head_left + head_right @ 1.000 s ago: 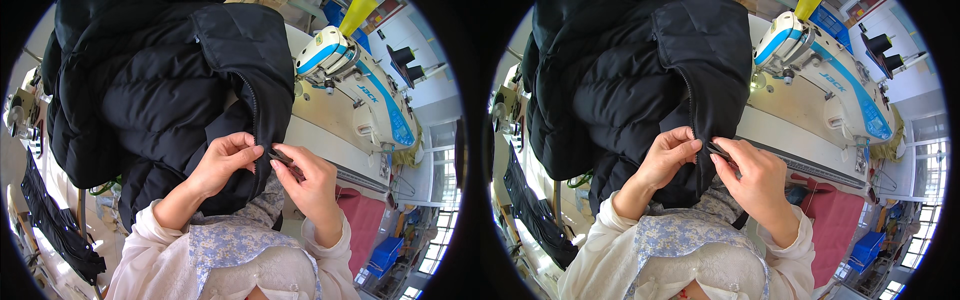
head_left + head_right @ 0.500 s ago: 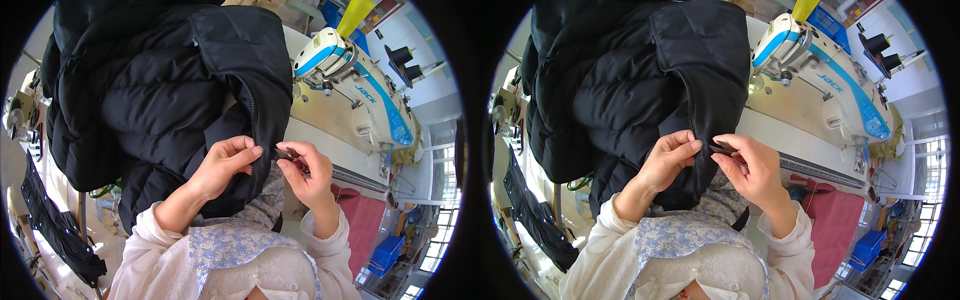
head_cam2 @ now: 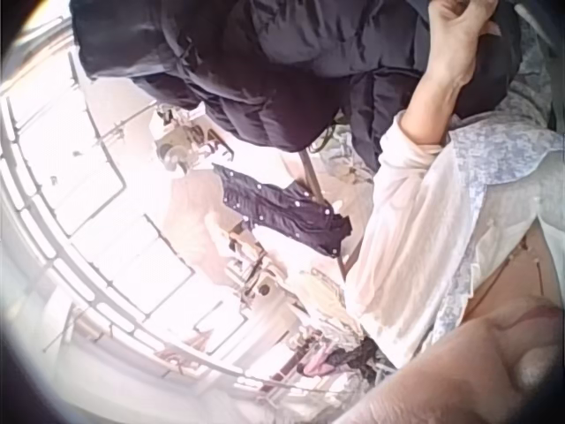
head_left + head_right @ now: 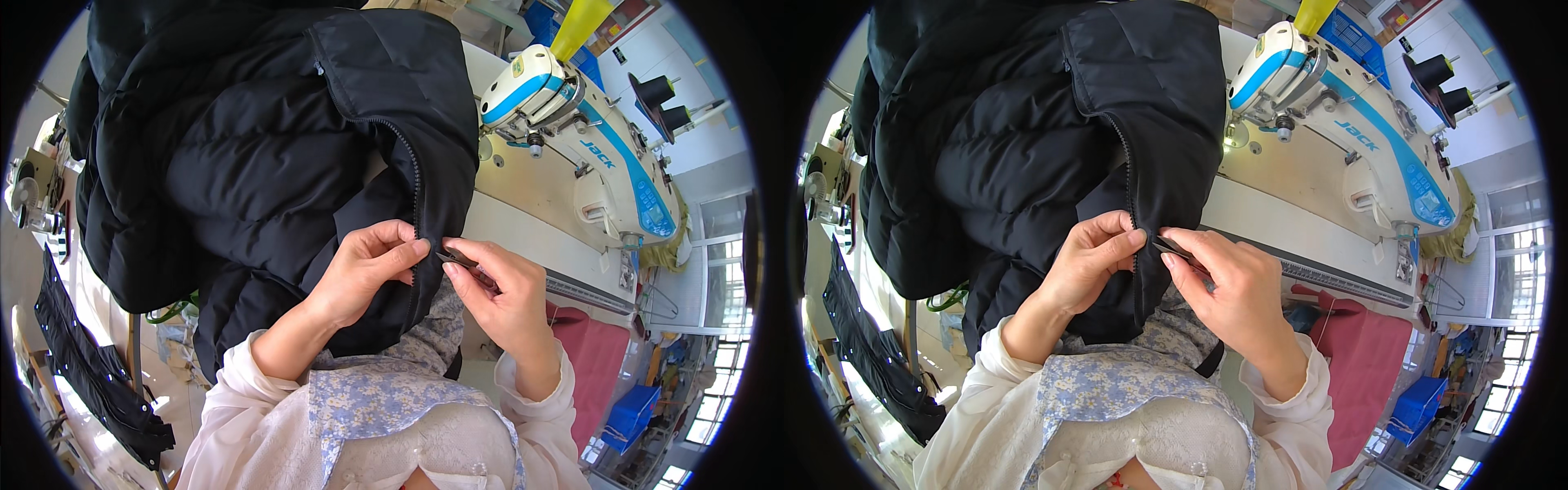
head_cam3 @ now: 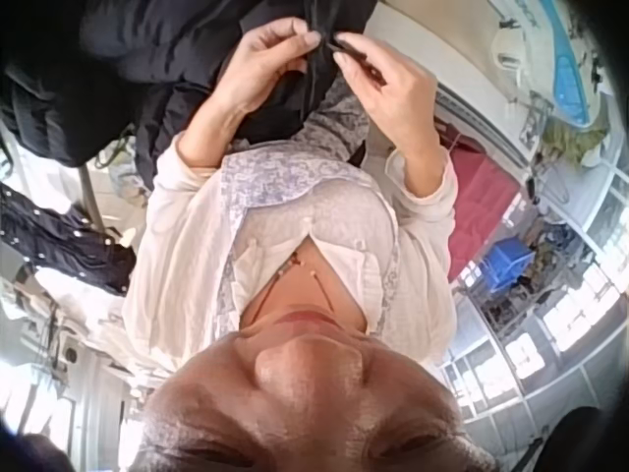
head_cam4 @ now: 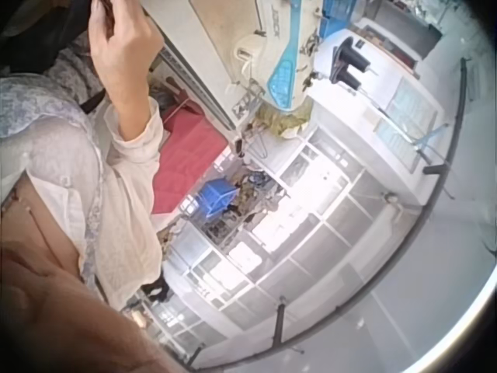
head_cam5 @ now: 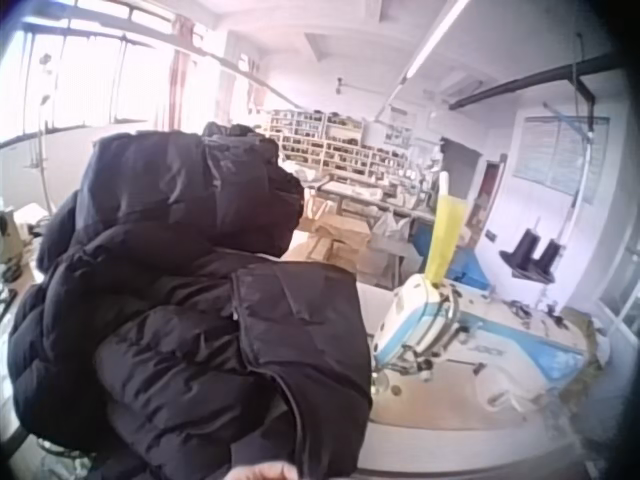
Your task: The person sews a zipper onto a black puffer jacket using a sewing machine, guiding the fabric under the needle and adjusting alignment. The person then uses scissors to trim excess thread from the seam.
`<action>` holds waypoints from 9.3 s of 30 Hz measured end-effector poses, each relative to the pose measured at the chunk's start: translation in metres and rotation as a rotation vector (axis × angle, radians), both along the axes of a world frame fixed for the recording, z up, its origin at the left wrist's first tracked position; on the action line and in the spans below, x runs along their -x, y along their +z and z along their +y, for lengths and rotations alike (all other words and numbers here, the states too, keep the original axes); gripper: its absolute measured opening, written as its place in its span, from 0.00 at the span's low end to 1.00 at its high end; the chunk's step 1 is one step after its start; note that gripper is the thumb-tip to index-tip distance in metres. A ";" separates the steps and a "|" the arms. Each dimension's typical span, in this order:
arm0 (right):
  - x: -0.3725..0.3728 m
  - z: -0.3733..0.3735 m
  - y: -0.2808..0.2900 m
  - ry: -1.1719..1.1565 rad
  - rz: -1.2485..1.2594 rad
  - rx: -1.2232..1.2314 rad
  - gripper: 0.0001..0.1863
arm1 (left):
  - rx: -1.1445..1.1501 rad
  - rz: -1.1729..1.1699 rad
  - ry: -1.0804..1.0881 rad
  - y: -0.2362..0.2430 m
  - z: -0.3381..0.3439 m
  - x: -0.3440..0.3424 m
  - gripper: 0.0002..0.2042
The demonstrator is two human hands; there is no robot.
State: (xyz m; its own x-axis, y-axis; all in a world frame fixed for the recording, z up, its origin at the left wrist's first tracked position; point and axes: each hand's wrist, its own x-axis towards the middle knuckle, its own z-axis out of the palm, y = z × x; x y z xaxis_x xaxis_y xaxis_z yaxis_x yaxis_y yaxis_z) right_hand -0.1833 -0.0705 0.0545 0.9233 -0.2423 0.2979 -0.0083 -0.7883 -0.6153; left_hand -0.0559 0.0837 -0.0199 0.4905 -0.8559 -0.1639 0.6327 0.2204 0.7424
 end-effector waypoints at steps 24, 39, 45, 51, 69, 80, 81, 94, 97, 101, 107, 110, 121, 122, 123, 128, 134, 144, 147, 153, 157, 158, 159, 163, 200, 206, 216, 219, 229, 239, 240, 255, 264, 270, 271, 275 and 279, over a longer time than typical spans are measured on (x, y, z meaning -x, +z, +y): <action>-0.011 -0.026 -0.026 0.215 -0.270 0.423 0.12 | 0.013 0.133 -0.092 0.001 -0.001 0.001 0.04; -0.015 -0.029 -0.026 0.205 -0.360 -0.074 0.21 | -0.003 0.160 -0.049 -0.002 -0.005 0.009 0.04; -0.004 -0.016 -0.020 0.087 -0.171 -0.157 0.19 | 0.020 0.063 -0.014 0.001 -0.002 0.008 0.05; -0.011 -0.011 -0.017 0.083 -0.117 -0.107 0.15 | 0.038 -0.038 0.017 0.003 -0.004 0.010 0.04; -0.014 -0.018 -0.035 -0.016 0.008 -0.573 0.11 | 0.027 0.085 0.011 -0.006 -0.002 0.005 0.06; -0.017 -0.015 -0.053 -0.051 -0.223 -0.592 0.11 | 0.025 -0.196 0.120 -0.006 -0.004 0.008 0.10; -0.014 -0.014 -0.052 -0.063 -0.181 -0.642 0.10 | 0.072 -0.077 0.058 -0.011 -0.002 0.005 0.11; -0.018 0.004 -0.053 -0.163 -0.275 -0.449 0.11 | 0.052 -0.313 0.193 -0.012 -0.017 0.006 0.09; -0.012 0.000 -0.060 -0.121 -0.262 -0.292 0.10 | -0.010 -0.195 0.196 -0.001 -0.005 -0.005 0.10; -0.011 -0.004 -0.057 -0.072 -0.149 -0.441 0.09 | -0.067 -0.342 0.240 -0.004 -0.007 -0.008 0.11; -0.042 -0.019 -0.040 -0.141 -0.017 -0.494 0.16 | 0.012 -0.064 0.198 -0.014 -0.010 -0.008 0.06; -0.045 -0.019 -0.046 -0.069 -0.106 -0.566 0.13 | 0.041 -0.111 0.217 -0.017 -0.010 -0.009 0.07; -0.053 -0.012 -0.064 -0.130 -0.420 -0.131 0.08 | -0.005 -0.280 0.300 -0.003 -0.016 0.000 0.08; -0.054 -0.019 -0.066 -0.091 -0.460 0.035 0.08 | 0.007 -0.230 0.273 -0.001 -0.015 -0.001 0.08; -0.054 -0.025 -0.065 -0.067 -0.470 0.083 0.10 | 0.029 -0.155 0.253 -0.001 -0.017 -0.001 0.08; -0.050 -0.041 -0.063 -0.113 -0.181 -0.401 0.14 | -0.007 -0.073 0.277 -0.006 -0.021 -0.004 0.07; -0.035 -0.011 -0.056 -0.142 -0.157 -0.624 0.12 | 0.007 -0.258 0.349 -0.007 -0.023 0.001 0.06; -0.044 -0.019 -0.088 -0.189 -0.385 0.076 0.12 | -0.062 -0.206 0.161 0.001 -0.014 -0.001 0.09; -0.035 -0.031 -0.079 -0.305 -0.142 -0.201 0.17 | -0.134 -0.244 0.076 -0.005 -0.015 -0.002 0.10; 0.018 -0.160 -0.127 -0.745 0.115 0.417 0.13 | -0.131 -0.194 0.041 -0.001 -0.012 -0.014 0.08; 0.036 -0.183 -0.131 -0.682 -0.104 0.926 0.14 | -0.101 -0.249 0.071 0.000 -0.011 -0.013 0.09; 0.031 -0.169 -0.122 -0.595 -0.172 0.706 0.14 | -0.102 -0.250 0.075 0.002 -0.010 -0.013 0.09; 0.019 -0.138 -0.104 -0.499 -0.244 0.477 0.15 | -0.111 -0.257 0.089 0.002 -0.008 -0.013 0.08; 0.008 -0.011 -0.039 0.011 -0.338 -0.166 0.20 | -0.109 -0.287 0.083 0.008 -0.009 -0.009 0.08; -0.008 0.025 -0.085 -0.052 0.262 -0.622 0.13 | -0.101 -1.566 -0.289 0.114 -0.105 -0.166 0.07; -0.119 0.078 -0.066 0.264 0.045 -0.285 0.15 | -0.708 -2.135 0.189 0.212 0.047 -0.328 0.07; -0.014 -0.006 -0.073 0.352 0.145 -1.198 0.18 | -0.247 -2.586 -0.121 0.195 -0.134 -0.238 0.05; 0.062 -0.006 -0.147 0.114 0.619 -1.045 0.19 | -0.249 -2.302 -0.573 0.033 -0.162 -0.226 0.09; 0.007 -0.053 -0.104 -0.176 -0.002 0.221 0.26 | -0.356 -2.205 -0.514 0.041 -0.178 -0.123 0.12; 0.058 -0.149 -0.110 -0.404 0.019 0.407 0.25 | -0.184 -2.268 -0.402 -0.016 -0.109 -0.128 0.22; 0.057 -0.170 -0.112 -0.485 0.054 0.581 0.25 | -0.209 -2.282 -0.391 -0.010 -0.107 -0.126 0.21; 0.033 -0.165 -0.118 -0.399 -0.185 0.001 0.11 | -0.599 -1.619 -0.022 -0.041 -0.155 -0.035 0.08; -0.002 -0.135 -0.117 -0.365 -0.115 -0.022 0.15 | -0.651 -1.130 -0.140 -0.022 -0.149 -0.045 0.07; -0.008 -0.127 -0.120 -0.323 -0.058 0.151 0.13 | -0.594 -1.083 -0.113 -0.024 -0.143 -0.046 0.06; -0.008 -0.126 -0.119 -0.325 -0.047 0.170 0.13 | -0.588 -1.088 -0.113 -0.024 -0.143 -0.045 0.06; -0.013 -0.126 -0.120 -0.326 -0.035 0.209 0.14 | -0.573 -1.109 -0.113 -0.025 -0.142 -0.045 0.06; -0.015 -0.126 -0.122 -0.325 -0.033 0.199 0.13 | -0.561 -1.123 -0.115 -0.026 -0.142 -0.046 0.06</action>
